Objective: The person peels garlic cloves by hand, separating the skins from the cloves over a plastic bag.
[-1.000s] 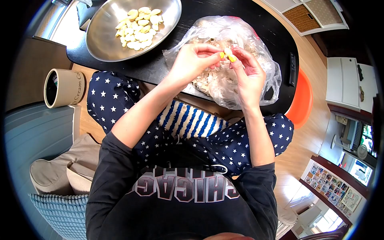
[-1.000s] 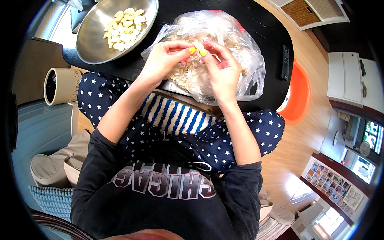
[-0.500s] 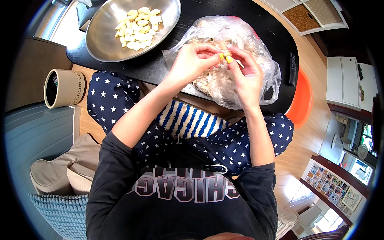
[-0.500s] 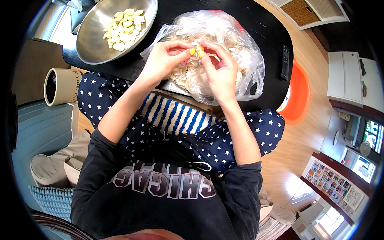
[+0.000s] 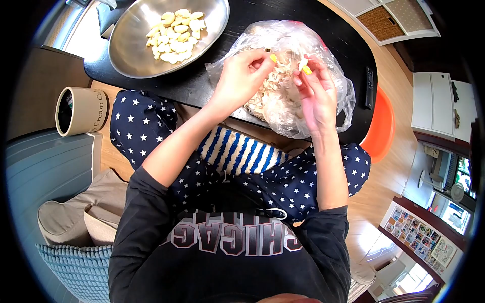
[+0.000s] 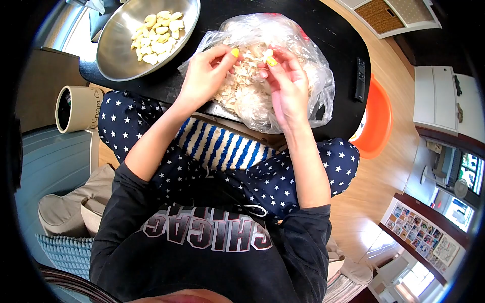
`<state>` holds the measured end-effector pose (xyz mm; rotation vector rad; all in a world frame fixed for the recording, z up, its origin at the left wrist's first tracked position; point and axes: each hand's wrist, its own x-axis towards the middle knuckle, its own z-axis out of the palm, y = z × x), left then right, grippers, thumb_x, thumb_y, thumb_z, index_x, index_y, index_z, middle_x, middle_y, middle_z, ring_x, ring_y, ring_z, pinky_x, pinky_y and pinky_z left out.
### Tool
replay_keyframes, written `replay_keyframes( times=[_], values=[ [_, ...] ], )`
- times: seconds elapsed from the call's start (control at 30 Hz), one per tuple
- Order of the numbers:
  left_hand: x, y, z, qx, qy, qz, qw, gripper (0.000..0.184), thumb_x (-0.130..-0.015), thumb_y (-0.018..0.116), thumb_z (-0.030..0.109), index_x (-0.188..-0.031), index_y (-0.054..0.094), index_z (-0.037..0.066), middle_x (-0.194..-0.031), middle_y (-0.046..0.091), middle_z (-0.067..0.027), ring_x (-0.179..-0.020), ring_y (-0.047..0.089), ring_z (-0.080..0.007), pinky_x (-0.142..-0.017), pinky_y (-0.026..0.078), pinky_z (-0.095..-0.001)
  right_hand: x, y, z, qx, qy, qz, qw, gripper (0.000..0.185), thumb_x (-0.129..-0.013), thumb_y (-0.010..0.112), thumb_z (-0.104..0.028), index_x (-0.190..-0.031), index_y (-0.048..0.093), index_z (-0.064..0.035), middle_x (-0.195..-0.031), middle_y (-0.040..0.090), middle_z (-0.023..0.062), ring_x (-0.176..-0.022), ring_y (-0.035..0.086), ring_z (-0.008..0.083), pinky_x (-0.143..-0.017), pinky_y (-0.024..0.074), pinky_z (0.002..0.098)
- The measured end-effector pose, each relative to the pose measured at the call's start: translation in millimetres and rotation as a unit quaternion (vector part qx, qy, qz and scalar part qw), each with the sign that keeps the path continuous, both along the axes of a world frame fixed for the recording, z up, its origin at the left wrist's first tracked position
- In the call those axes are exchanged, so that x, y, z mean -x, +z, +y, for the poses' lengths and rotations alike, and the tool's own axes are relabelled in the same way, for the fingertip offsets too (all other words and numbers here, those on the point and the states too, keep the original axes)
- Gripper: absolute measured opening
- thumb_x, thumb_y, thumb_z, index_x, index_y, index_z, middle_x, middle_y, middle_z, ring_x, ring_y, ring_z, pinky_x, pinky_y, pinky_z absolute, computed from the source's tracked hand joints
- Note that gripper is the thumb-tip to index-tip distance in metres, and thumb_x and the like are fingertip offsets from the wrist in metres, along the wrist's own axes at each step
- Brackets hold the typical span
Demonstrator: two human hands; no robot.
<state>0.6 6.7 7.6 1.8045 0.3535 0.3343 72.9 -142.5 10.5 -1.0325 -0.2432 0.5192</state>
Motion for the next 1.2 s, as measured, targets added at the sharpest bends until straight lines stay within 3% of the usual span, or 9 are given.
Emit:
replay_keyframes(
  times=[0.2,0.27,0.37,0.57,0.63,0.83,0.9,1.0,1.2],
  values=[
    [-1.5,-0.5,-0.2,-0.063,-0.004,-0.005,0.998,0.018,-0.082,0.061,0.012,-0.093,0.064,-0.002,-0.079,0.064,-0.0052,-0.071,0.058,-0.0059,-0.066,0.046,-0.0177,1.6,-4.2,2.7,-0.019,0.041,0.051,0.998,0.022,-0.086,0.053,-0.003,-0.107,0.055,0.0011,-0.102,0.056,0.0079,-0.081,0.052,0.0109,-0.071,0.0456,0.0216],
    [-2.3,-2.8,-1.5,0.039,-0.029,-0.054,0.997,0.018,-0.081,0.062,0.009,-0.095,0.064,-0.002,-0.088,0.065,-0.0078,-0.079,0.060,-0.0092,-0.072,0.048,-0.0200,1.7,-5.0,2.7,-0.011,0.038,0.043,0.998,0.023,-0.086,0.054,-0.004,-0.108,0.055,0.0014,-0.102,0.057,0.0081,-0.079,0.052,0.0104,-0.071,0.0456,0.0212],
    [-0.7,5.5,-0.8,0.074,-0.066,-0.022,0.995,0.020,-0.080,0.063,0.007,-0.098,0.064,-0.002,-0.093,0.065,-0.0089,-0.085,0.061,-0.0113,-0.078,0.048,-0.0223,1.6,-6.8,1.4,0.032,0.034,0.013,0.999,0.022,-0.086,0.054,-0.004,-0.107,0.056,0.0014,-0.102,0.057,0.0079,-0.080,0.053,0.0094,-0.073,0.0454,0.0206],
    [-0.9,1.8,0.3,0.133,-0.076,-0.009,0.988,0.022,-0.080,0.063,0.007,-0.099,0.063,-0.003,-0.093,0.065,-0.0096,-0.085,0.061,-0.0110,-0.079,0.048,-0.0223,6.7,-5.4,4.9,0.161,-0.015,-0.198,0.967,0.016,-0.085,0.053,-0.001,-0.099,0.059,0.0025,-0.099,0.058,0.0068,-0.088,0.056,0.0117,-0.077,0.0457,0.0227],
    [-0.8,2.3,0.4,0.143,-0.077,-0.001,0.987,0.022,-0.079,0.063,0.007,-0.099,0.062,-0.003,-0.093,0.065,-0.0095,-0.085,0.061,-0.0107,-0.079,0.048,-0.0221,6.1,-9.7,5.5,0.175,-0.040,-0.325,0.928,0.016,-0.083,0.053,0.001,-0.098,0.060,0.0024,-0.097,0.058,0.0084,-0.088,0.057,0.0153,-0.077,0.0460,0.0249],
    [-1.7,-8.5,0.9,0.136,-0.072,0.012,0.988,0.022,-0.080,0.063,0.007,-0.099,0.062,-0.004,-0.091,0.064,-0.0083,-0.084,0.061,-0.0101,-0.079,0.048,-0.0217,15.9,-1.4,7.5,0.281,-0.071,-0.491,0.822,0.018,-0.080,0.054,0.004,-0.096,0.061,0.0002,-0.095,0.057,0.0120,-0.086,0.058,0.0199,-0.075,0.0454,0.0260],
    [-1.4,-7.6,1.2,0.135,-0.070,0.010,0.988,0.022,-0.080,0.063,0.008,-0.098,0.061,-0.004,-0.091,0.064,-0.0079,-0.084,0.061,-0.0101,-0.079,0.048,-0.0220,12.9,-2.3,6.6,0.281,-0.068,-0.489,0.823,0.017,-0.081,0.053,0.003,-0.097,0.060,0.0012,-0.096,0.057,0.0105,-0.087,0.058,0.0177,-0.077,0.0449,0.0251],
    [-0.8,0.3,0.8,0.144,-0.084,0.021,0.986,0.020,-0.081,0.062,0.007,-0.098,0.062,-0.003,-0.091,0.064,-0.0077,-0.085,0.060,-0.0101,-0.079,0.048,-0.0219,6.2,-0.7,2.9,0.184,0.006,-0.272,0.945,0.016,-0.084,0.053,0.000,-0.099,0.060,0.0033,-0.099,0.057,0.0071,-0.092,0.055,0.0125,-0.081,0.0438,0.0233],
    [1.7,6.1,-0.4,0.202,-0.099,0.018,0.974,0.021,-0.081,0.061,0.008,-0.099,0.062,-0.003,-0.087,0.064,-0.0064,-0.077,0.058,-0.0072,-0.071,0.047,-0.0196,0.3,4.3,-1.9,0.175,0.038,-0.250,0.952,0.017,-0.085,0.052,-0.001,-0.100,0.060,0.0022,-0.101,0.057,0.0072,-0.093,0.055,0.0121,-0.081,0.0436,0.0226]
  ],
)
